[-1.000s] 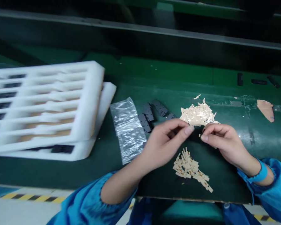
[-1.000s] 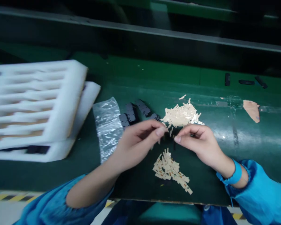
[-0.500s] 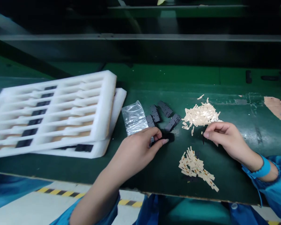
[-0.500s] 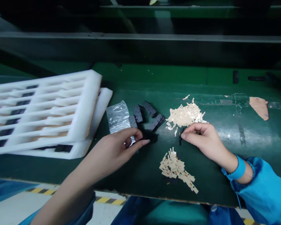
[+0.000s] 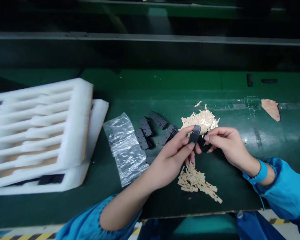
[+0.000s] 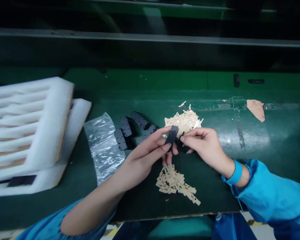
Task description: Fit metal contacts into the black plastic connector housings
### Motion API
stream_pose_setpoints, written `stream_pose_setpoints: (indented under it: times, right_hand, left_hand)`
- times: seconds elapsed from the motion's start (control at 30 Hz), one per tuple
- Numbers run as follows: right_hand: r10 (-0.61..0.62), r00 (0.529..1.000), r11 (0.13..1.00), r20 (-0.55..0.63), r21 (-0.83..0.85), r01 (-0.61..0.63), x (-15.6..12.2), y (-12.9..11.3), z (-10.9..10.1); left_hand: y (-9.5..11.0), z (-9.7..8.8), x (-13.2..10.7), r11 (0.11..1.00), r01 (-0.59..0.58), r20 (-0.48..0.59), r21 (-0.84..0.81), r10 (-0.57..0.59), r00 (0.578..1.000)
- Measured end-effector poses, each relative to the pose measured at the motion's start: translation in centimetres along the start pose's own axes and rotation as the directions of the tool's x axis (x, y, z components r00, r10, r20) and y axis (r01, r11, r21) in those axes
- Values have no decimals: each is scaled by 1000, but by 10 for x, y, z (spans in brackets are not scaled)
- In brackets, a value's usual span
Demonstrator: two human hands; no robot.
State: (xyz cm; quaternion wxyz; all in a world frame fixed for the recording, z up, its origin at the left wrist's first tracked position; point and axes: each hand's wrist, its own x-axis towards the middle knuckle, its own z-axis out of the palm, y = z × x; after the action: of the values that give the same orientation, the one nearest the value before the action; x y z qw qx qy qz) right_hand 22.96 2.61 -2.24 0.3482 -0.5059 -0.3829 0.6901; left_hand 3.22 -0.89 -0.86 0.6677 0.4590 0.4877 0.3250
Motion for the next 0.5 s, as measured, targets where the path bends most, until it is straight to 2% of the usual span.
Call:
stream_pose_setpoints:
  times: [0.13, 0.33, 0.5]
  right_hand:
    - [9, 999, 1000, -32, 5, -9, 0, 0, 3]
    - [5, 998, 1000, -59, -25, -7, -1, 1, 5]
    - [-65, 996, 996, -62, -62, 62, -4, 0, 9]
  left_hand:
    - [-7, 5, -2, 997, -17, 31, -71, 19, 999]
    - [-11, 7, -6, 999, -30, 6, -28, 30, 1000]
    - [-13, 9, -7, 999, -44, 0, 20, 44, 999]
